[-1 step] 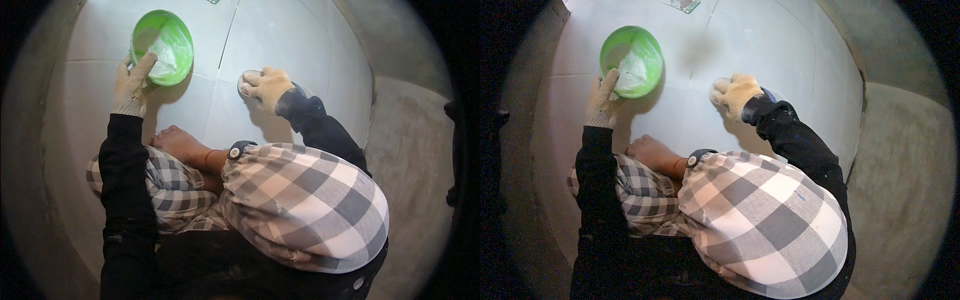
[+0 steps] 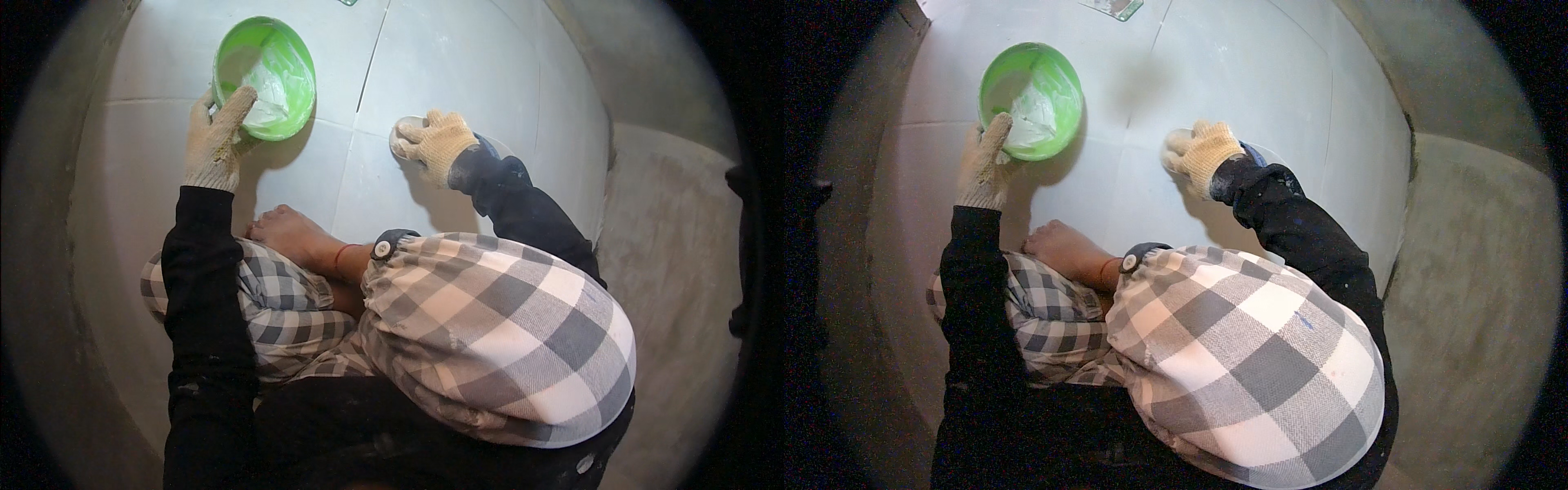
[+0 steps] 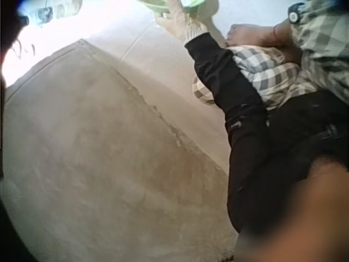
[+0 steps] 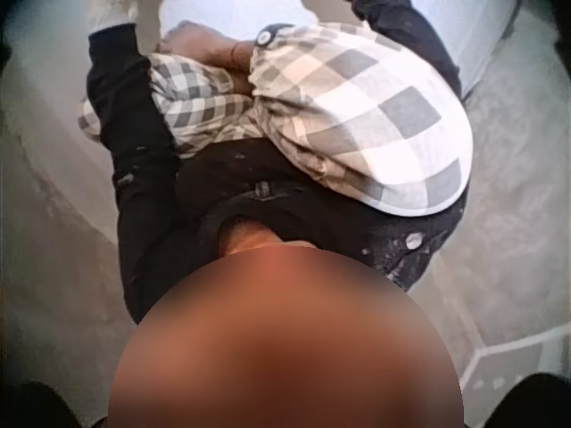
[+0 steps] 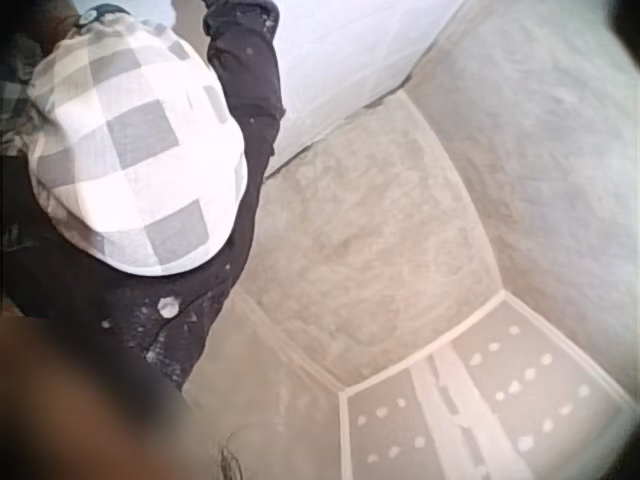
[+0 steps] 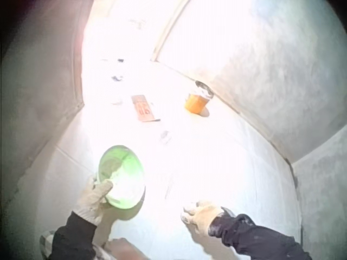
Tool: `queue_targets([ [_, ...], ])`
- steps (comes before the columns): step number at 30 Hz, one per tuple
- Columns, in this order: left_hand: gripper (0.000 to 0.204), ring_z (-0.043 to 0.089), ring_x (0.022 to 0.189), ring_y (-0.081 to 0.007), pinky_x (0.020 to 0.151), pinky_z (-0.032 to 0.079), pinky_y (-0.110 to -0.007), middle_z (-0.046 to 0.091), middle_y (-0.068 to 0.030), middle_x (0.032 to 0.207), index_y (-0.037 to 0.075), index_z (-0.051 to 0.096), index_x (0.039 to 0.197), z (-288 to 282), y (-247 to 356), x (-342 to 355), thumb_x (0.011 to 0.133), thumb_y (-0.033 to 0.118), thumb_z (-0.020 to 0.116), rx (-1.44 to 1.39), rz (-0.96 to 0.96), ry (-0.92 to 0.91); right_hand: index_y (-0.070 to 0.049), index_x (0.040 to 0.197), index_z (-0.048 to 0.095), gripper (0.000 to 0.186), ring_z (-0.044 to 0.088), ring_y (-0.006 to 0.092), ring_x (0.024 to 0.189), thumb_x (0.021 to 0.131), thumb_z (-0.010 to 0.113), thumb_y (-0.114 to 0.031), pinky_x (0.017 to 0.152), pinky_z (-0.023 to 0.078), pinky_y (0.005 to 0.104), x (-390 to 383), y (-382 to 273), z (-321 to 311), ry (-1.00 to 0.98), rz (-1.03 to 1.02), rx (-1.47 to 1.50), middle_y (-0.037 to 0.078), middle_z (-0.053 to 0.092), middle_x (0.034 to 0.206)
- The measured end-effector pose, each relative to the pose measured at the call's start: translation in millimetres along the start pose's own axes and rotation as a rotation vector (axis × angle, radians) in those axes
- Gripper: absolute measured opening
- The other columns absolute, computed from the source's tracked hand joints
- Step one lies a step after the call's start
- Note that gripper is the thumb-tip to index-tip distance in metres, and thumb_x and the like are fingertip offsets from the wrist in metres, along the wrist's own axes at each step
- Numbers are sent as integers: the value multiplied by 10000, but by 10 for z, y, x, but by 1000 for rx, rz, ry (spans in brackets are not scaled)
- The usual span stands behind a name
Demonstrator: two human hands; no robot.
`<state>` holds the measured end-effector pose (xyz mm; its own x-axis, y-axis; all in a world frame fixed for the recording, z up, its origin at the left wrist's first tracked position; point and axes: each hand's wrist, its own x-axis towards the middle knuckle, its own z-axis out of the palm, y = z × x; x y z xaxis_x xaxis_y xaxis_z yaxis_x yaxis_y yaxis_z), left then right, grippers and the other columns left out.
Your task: The person scoops white grout from a green bowl and applies it to the gaps between floor tiles using a rubber float. They repeatedly smooth the grout along the tile seams.
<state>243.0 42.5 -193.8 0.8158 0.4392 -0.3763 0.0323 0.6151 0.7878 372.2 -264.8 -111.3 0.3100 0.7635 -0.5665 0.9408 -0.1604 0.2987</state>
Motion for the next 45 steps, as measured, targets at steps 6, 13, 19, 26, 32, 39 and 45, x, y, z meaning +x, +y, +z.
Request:
queue_targets([
  [6,746,663,987,-241,675,593,-363,579,-191,1200,-25,362,1389,15,47,-29,843,230,803,17,-29,-7,-211,1181,677,399,615,292,1018,796,643,-311,849,532,427,-381,119,383,-370,180,141,41,590,1241],
  [13,759,660,1002,-249,689,594,-363,586,-176,1197,-24,363,1392,-98,-43,-53,836,239,809,19,-15,19,-98,1185,685,538,673,324,1007,769,612,-430,927,509,377,-547,217,625,-361,714,898,177,706,1088],
  [19,747,665,965,-233,641,565,-334,605,-166,1160,-29,380,1380,-153,-85,-2,834,245,810,5,-17,-17,-108,1189,695,569,678,279,1018,786,609,-501,896,529,381,-226,-558,632,-38,746,501,167,695,1146],
  [26,759,664,971,-242,651,564,-347,603,-182,1162,-39,367,1387,-122,-7,-3,834,233,810,26,-27,-15,-214,1233,646,511,680,263,979,743,685,-353,881,548,367,-188,257,-65,-592,553,566,70,688,1190],
  [32,526,631,921,-186,614,512,-304,597,-110,1130,43,481,1276,-48,-15,-45,912,346,709,98,-12,44,-261,1251,623,508,623,284,1024,751,702,-303,882,511,399,102,148,32,-44,74,120,10,573,1309],
  [39,751,642,1042,-263,698,586,-380,573,-186,1216,-32,392,1366,-106,39,-38,824,264,818,43,-62,59,-238,1196,673,435,604,263,1045,762,684,-277,868,519,398,-483,207,626,-550,178,143,8,595,1206],
  [45,551,600,1026,-236,706,517,-361,560,-135,1184,29,473,1268,-132,13,-51,899,350,726,60,-15,41,-93,1283,631,611,668,299,980,772,645,-429,910,505,367,-683,277,642,-310,773,1078,178,682,1136],
])
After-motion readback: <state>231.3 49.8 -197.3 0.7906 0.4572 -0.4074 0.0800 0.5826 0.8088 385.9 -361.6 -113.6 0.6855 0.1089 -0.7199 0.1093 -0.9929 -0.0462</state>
